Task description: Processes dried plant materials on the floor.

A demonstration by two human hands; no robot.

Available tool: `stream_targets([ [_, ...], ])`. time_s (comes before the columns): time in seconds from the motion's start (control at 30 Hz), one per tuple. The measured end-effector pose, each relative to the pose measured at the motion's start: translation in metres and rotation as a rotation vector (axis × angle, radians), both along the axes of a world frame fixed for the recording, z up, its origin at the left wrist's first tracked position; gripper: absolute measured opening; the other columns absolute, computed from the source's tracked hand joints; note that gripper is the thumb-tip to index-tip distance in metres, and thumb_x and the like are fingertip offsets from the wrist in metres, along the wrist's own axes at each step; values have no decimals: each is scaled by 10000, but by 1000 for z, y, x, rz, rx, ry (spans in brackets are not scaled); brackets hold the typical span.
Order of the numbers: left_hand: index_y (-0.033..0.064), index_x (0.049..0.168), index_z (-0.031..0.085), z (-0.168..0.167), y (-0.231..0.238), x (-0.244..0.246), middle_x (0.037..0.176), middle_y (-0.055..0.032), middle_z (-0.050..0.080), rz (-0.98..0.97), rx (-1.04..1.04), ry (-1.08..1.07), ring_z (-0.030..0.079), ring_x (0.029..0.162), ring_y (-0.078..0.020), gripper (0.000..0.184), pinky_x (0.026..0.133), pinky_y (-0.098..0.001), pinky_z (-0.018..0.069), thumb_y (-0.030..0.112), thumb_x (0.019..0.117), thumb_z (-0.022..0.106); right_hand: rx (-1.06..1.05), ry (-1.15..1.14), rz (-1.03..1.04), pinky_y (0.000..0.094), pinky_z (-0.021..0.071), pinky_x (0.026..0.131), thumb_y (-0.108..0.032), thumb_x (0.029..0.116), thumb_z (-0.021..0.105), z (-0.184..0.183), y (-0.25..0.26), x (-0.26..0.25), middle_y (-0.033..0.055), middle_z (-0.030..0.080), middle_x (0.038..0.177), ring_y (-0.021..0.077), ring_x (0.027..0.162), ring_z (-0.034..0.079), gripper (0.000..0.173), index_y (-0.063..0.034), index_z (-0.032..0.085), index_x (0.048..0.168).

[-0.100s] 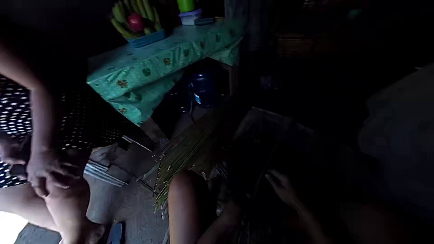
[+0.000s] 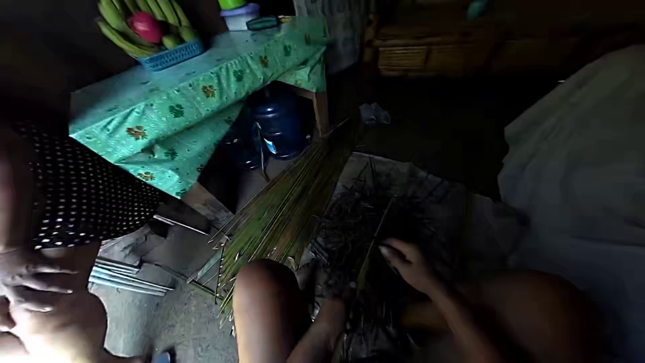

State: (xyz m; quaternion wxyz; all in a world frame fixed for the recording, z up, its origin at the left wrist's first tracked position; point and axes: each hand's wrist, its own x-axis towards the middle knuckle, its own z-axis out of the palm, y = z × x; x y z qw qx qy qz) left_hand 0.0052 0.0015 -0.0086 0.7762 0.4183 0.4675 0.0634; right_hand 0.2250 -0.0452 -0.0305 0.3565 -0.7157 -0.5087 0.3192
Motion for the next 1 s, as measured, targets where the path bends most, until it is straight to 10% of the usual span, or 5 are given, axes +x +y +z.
stream_targets([
  [0.23, 70, 1034, 551, -8, 15, 10, 577, 58, 434, 106, -49, -9, 403, 424, -24, 290, 411, -164, 371, 256, 1135, 353, 132, -46, 327, 460, 562, 700, -271, 1007, 565, 5, -17, -47, 131, 711, 807, 248, 741, 691, 314, -16, 747, 993],
  [0.5, 73, 942, 532, -14, 7, 2, 556, 51, 412, 35, -57, -85, 378, 400, -18, 313, 382, -156, 345, 219, 1135, 334, -46, -222, -60, 595, 531, 796, -263, 1054, 523, -11, 9, -8, 215, 708, 909, 385, 869, 698, 343, 17, 717, 1097],
  [0.6, 72, 943, 536, -14, 8, 0, 555, 56, 410, 38, -58, -95, 377, 399, -13, 325, 382, -147, 341, 220, 1137, 320, 3, -148, -152, 531, 532, 749, -227, 1056, 519, -11, 10, 1, 185, 692, 848, 317, 785, 675, 319, 20, 716, 1097],
  [0.8, 68, 993, 544, -11, 19, 11, 567, 50, 428, 91, -42, -51, 389, 411, -23, 292, 396, -158, 352, 228, 1136, 345, 63, 132, 305, 320, 482, 621, -277, 1016, 531, -3, -10, -40, 67, 624, 724, 121, 632, 561, 330, -12, 725, 979],
  [1.0, 68, 989, 532, -12, 14, 11, 558, 52, 419, 95, -23, -78, 384, 404, -17, 280, 391, -153, 349, 194, 1134, 329, 180, -154, 258, 424, 529, 630, -289, 1008, 539, -15, -4, -36, 118, 656, 743, 235, 679, 643, 336, -19, 702, 893],
])
